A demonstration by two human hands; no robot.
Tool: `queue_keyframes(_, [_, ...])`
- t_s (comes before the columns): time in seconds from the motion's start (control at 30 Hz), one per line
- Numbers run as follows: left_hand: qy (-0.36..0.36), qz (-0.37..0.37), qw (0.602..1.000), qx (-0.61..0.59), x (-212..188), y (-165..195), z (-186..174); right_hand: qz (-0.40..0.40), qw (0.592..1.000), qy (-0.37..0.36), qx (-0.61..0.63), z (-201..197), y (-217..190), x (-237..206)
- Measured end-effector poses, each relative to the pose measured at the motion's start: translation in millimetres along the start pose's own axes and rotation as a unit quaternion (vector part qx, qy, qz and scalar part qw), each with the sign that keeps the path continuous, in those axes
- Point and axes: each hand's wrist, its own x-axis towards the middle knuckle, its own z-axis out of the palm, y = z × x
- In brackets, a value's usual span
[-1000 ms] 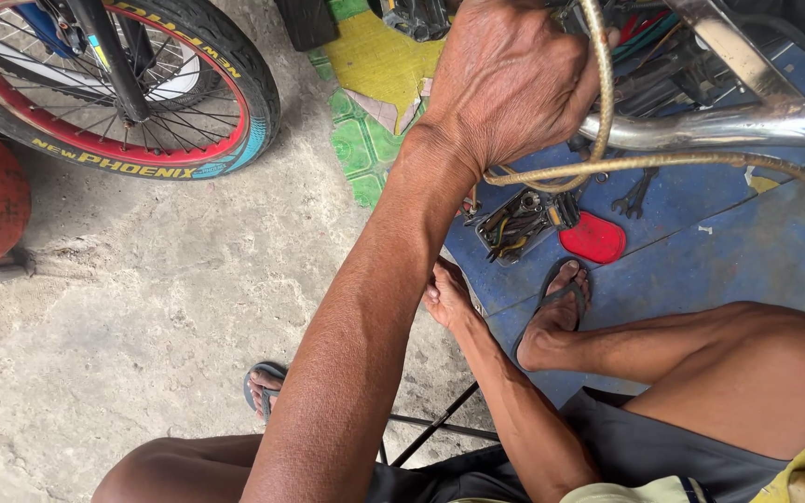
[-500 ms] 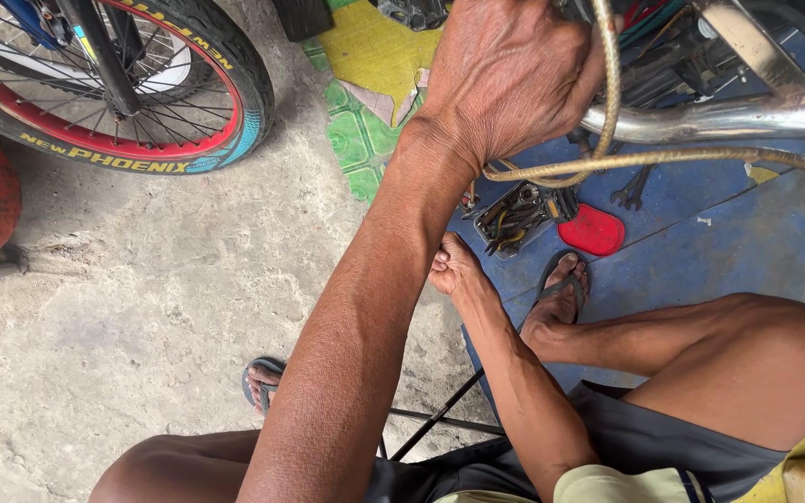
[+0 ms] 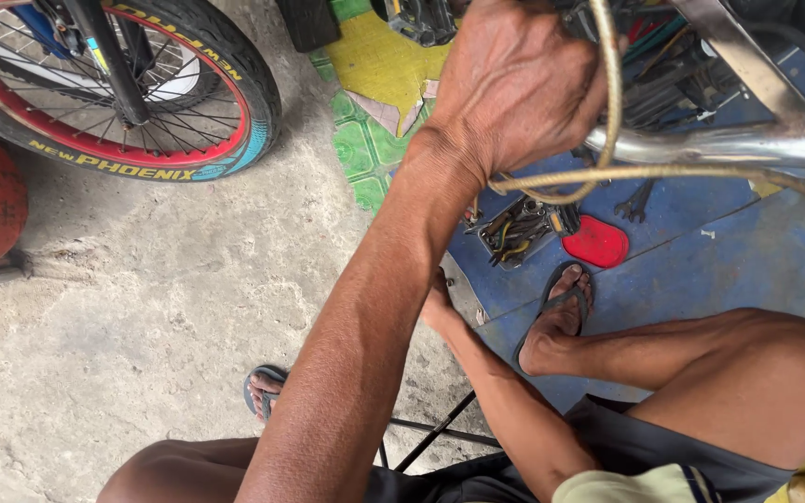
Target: The person is repairing a red bicycle by adjusting the front wheel and brake cable. They use a wrench to tighten bolts and manipulate the brake cable with their hands. The task involves securing the wheel and ensuring the brake cable is properly connected.
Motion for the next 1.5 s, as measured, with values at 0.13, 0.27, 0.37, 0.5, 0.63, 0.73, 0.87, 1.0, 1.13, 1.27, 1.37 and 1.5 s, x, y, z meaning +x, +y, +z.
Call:
queue_keyframes(0.13, [-0.011, 0.0, 1.0, -0.006, 2.2, 4.2, -6.6, -0.19, 0.935, 0.025, -0.299, 24.2, -1.4, 0.2])
queue_keyframes(0.27, [-0.016, -0.001, 1.0, 0.013, 4.2, 5.0, -9.9, -0.187, 0.916, 0.023, -0.353, 35.1, -0.9, -10.5])
queue_keyframes(0.37, [-0.009, -0.012, 1.0, 0.017, 3.5, 7.0, -12.1, -0.181, 0.913, 0.022, -0.364, 36.3, -3.6, -15.3])
queue_keyframes(0.5, [-0.041, -0.036, 0.999, -0.004, 6.7, 8.7, -15.0, -0.173, 0.914, 0.024, -0.367, 34.9, -3.7, -18.6])
queue_keyframes(0.63, [-0.033, -0.028, 0.999, 0.019, 6.6, 9.0, -17.7, -0.172, 0.914, 0.028, -0.367, 33.2, 4.7, -19.5])
queue_keyframes(0.73, [-0.022, -0.019, 0.999, 0.018, 3.1, 10.1, -15.9, -0.169, 0.917, 0.037, -0.359, 27.5, 13.4, -16.0])
queue_keyframes(0.87, [-0.008, -0.02, 1.0, 0.019, 1.7, 9.2, -10.9, -0.135, 0.944, 0.064, -0.293, 10.6, 22.0, -13.8])
queue_keyframes(1.0, [-0.021, -0.001, 0.999, 0.038, 2.2, 7.2, -11.3, -0.006, 0.986, 0.069, -0.152, -10.4, 21.9, -22.2])
queue_keyframes(1.13, [-0.022, -0.007, 0.999, 0.039, 4.5, 7.4, -13.1, 0.117, 0.949, 0.037, 0.289, -17.6, 28.9, -30.1])
queue_keyframes(1.27, [-0.017, -0.011, 0.999, 0.033, 4.4, 7.7, -13.6, 0.135, 0.922, -0.004, 0.363, -27.6, 36.7, -22.6])
queue_keyframes(1.37, [-0.016, -0.001, 0.999, 0.037, 2.6, 6.7, -14.1, 0.154, 0.891, -0.037, 0.426, -42.6, 32.6, -9.3])
queue_keyframes(1.5, [-0.008, 0.002, 0.998, 0.055, 1.6, 6.9, -12.6, 0.197, 0.773, -0.127, 0.589, -54.8, 13.5, 9.2])
